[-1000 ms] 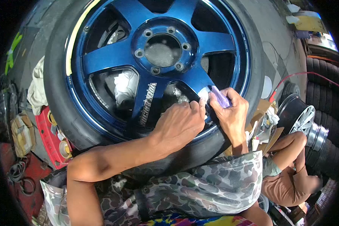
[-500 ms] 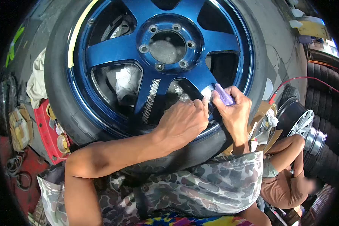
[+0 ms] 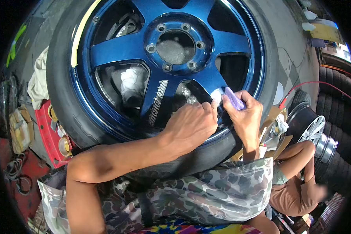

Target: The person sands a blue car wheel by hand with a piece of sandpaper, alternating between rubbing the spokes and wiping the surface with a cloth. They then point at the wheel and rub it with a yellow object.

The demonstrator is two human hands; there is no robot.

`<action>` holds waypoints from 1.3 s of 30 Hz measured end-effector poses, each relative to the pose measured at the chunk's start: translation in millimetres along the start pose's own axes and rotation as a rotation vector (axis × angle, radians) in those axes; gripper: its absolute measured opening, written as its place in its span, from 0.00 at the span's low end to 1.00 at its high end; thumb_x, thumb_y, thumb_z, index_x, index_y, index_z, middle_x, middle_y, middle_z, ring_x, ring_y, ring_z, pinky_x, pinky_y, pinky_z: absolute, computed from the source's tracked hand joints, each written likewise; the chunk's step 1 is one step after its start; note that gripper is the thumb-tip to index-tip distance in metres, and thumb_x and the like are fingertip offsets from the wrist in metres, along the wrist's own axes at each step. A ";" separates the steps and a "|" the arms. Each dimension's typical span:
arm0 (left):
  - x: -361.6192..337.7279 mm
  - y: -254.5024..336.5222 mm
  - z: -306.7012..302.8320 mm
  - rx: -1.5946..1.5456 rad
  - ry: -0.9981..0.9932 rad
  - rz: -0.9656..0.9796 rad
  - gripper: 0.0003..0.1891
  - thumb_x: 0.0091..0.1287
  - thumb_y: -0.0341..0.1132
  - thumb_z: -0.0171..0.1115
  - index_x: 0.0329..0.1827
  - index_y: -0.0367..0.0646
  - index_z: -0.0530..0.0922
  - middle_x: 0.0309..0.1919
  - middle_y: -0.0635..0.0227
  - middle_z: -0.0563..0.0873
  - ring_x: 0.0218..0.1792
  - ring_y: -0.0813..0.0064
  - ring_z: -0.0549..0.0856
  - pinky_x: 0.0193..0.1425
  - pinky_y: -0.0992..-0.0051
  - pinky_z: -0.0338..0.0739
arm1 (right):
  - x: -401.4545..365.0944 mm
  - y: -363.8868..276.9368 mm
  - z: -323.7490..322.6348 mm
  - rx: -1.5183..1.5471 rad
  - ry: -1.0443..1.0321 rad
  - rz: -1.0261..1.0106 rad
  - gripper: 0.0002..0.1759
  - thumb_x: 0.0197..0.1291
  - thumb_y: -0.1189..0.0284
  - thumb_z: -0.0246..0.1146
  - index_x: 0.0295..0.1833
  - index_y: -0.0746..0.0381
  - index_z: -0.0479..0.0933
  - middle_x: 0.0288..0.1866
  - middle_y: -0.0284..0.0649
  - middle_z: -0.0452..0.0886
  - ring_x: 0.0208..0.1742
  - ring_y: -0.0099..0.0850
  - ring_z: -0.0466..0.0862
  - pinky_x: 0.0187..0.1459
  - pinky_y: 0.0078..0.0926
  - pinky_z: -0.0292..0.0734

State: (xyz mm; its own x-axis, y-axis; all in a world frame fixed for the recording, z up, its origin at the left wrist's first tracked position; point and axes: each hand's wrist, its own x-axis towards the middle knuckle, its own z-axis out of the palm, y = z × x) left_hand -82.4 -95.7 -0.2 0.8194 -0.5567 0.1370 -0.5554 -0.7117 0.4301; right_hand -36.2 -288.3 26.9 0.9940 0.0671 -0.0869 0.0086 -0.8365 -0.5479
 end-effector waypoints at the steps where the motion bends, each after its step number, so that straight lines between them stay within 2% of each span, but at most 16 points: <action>1: 0.2 1.0 -0.2 0.016 0.001 -0.005 0.16 0.72 0.27 0.66 0.58 0.25 0.84 0.31 0.62 0.87 0.34 0.68 0.92 0.34 0.71 0.87 | 1.1 -0.9 2.7 -0.007 0.051 -0.037 0.15 0.63 0.67 0.80 0.38 0.68 0.86 0.26 0.46 0.84 0.27 0.26 0.80 0.33 0.32 0.78; 2: 0.2 1.2 0.4 0.016 -0.003 0.000 0.16 0.72 0.27 0.66 0.58 0.25 0.84 0.31 0.62 0.87 0.34 0.68 0.92 0.34 0.71 0.87 | 1.5 -1.1 2.8 0.006 0.042 -0.034 0.15 0.62 0.67 0.80 0.38 0.68 0.86 0.26 0.47 0.85 0.27 0.26 0.80 0.33 0.33 0.78; 4: -0.6 -2.0 1.6 0.008 -0.063 -0.033 0.22 0.81 0.41 0.64 0.65 0.29 0.82 0.35 0.63 0.86 0.36 0.67 0.91 0.36 0.68 0.87 | -0.6 -1.0 -1.8 -0.006 0.023 -0.012 0.15 0.62 0.67 0.80 0.38 0.68 0.86 0.26 0.46 0.84 0.27 0.27 0.80 0.34 0.33 0.78; 8: -1.1 -1.2 0.6 0.000 -0.077 -0.025 0.21 0.81 0.41 0.63 0.65 0.29 0.82 0.35 0.63 0.86 0.36 0.67 0.92 0.36 0.68 0.87 | -0.2 -0.1 0.4 -0.020 0.021 -0.006 0.15 0.62 0.67 0.80 0.38 0.68 0.86 0.26 0.45 0.84 0.27 0.25 0.80 0.34 0.32 0.79; 11: 0.2 -1.6 3.3 0.013 -0.034 -0.025 0.21 0.81 0.40 0.64 0.64 0.30 0.83 0.35 0.63 0.86 0.36 0.67 0.92 0.35 0.68 0.87 | -1.3 2.4 -1.0 -0.023 0.032 -0.002 0.15 0.62 0.67 0.80 0.37 0.68 0.85 0.25 0.45 0.84 0.27 0.24 0.79 0.35 0.32 0.79; 13: 0.0 -4.2 -1.3 -0.061 0.035 0.004 0.13 0.70 0.26 0.67 0.53 0.26 0.85 0.31 0.62 0.87 0.35 0.68 0.92 0.34 0.70 0.88 | -1.8 2.9 -2.5 -0.028 0.009 -0.004 0.16 0.62 0.67 0.80 0.37 0.68 0.85 0.25 0.45 0.83 0.27 0.24 0.79 0.35 0.32 0.79; 17: -0.5 -1.6 1.2 -0.046 0.021 -0.017 0.13 0.69 0.26 0.67 0.52 0.26 0.85 0.31 0.61 0.86 0.35 0.67 0.92 0.34 0.69 0.87 | -2.5 3.0 -0.6 0.000 0.010 0.020 0.16 0.62 0.67 0.81 0.37 0.68 0.85 0.24 0.42 0.82 0.27 0.22 0.76 0.34 0.32 0.78; 19: 0.2 -1.1 4.1 -0.033 0.044 -0.021 0.13 0.68 0.26 0.67 0.52 0.27 0.85 0.31 0.61 0.86 0.34 0.67 0.92 0.34 0.69 0.86 | -0.7 3.9 2.6 0.024 0.046 0.012 0.17 0.63 0.65 0.81 0.35 0.67 0.83 0.24 0.31 0.77 0.31 0.17 0.71 0.33 0.25 0.73; 20: 0.5 -2.8 3.6 -0.028 0.044 -0.021 0.13 0.68 0.26 0.67 0.52 0.27 0.85 0.31 0.61 0.86 0.34 0.67 0.92 0.34 0.69 0.86 | -1.8 5.9 1.8 0.041 0.029 0.014 0.18 0.64 0.65 0.81 0.35 0.67 0.83 0.24 0.31 0.76 0.31 0.17 0.71 0.33 0.25 0.72; 21: 0.3 -3.7 0.8 -0.040 0.032 -0.019 0.13 0.68 0.26 0.67 0.52 0.26 0.85 0.31 0.61 0.87 0.34 0.67 0.91 0.34 0.69 0.86 | -2.9 6.5 -1.2 0.043 0.026 0.012 0.18 0.64 0.65 0.81 0.35 0.67 0.83 0.24 0.31 0.76 0.31 0.17 0.71 0.33 0.25 0.72; 23: -0.3 -4.4 0.0 -0.058 0.026 -0.021 0.13 0.68 0.26 0.67 0.52 0.26 0.85 0.31 0.61 0.87 0.34 0.67 0.91 0.34 0.68 0.86 | -2.7 6.2 -8.4 -0.006 -0.053 0.029 0.15 0.62 0.67 0.80 0.37 0.68 0.85 0.23 0.41 0.82 0.27 0.21 0.76 0.33 0.31 0.77; 28: 0.1 -1.2 2.6 -0.065 0.056 -0.027 0.13 0.68 0.26 0.67 0.53 0.27 0.85 0.31 0.61 0.86 0.34 0.66 0.92 0.35 0.69 0.87 | 0.3 0.7 -0.6 0.023 0.029 0.028 0.15 0.62 0.67 0.80 0.37 0.68 0.86 0.24 0.44 0.83 0.27 0.22 0.77 0.34 0.31 0.78; 31: -0.7 -3.9 0.2 -0.066 0.055 -0.025 0.13 0.68 0.26 0.67 0.53 0.26 0.85 0.31 0.61 0.86 0.34 0.66 0.92 0.35 0.69 0.87 | -3.2 6.4 -5.6 0.010 -0.025 0.035 0.15 0.62 0.67 0.80 0.37 0.68 0.85 0.24 0.44 0.82 0.26 0.23 0.76 0.33 0.31 0.77; 35: 0.4 -1.3 1.5 -0.043 0.039 -0.011 0.15 0.68 0.26 0.68 0.54 0.25 0.85 0.31 0.61 0.87 0.35 0.66 0.92 0.34 0.69 0.87 | 1.1 3.4 -0.6 0.020 0.024 0.025 0.16 0.61 0.66 0.81 0.37 0.68 0.85 0.24 0.45 0.82 0.26 0.24 0.77 0.34 0.32 0.78; 39: -0.2 -3.9 0.0 -0.065 0.044 -0.018 0.16 0.68 0.26 0.68 0.55 0.25 0.84 0.32 0.61 0.87 0.35 0.67 0.92 0.34 0.69 0.87 | -4.1 3.3 -6.2 -0.026 -0.015 0.017 0.17 0.62 0.66 0.80 0.36 0.68 0.84 0.24 0.45 0.81 0.27 0.22 0.75 0.34 0.32 0.77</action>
State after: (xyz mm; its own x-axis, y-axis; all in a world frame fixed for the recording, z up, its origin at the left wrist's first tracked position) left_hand -80.4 -92.8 -2.0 0.8356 -0.5233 0.1670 -0.5310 -0.6916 0.4897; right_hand -39.5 -294.7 30.5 0.9922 0.0612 -0.1085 -0.0048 -0.8516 -0.5242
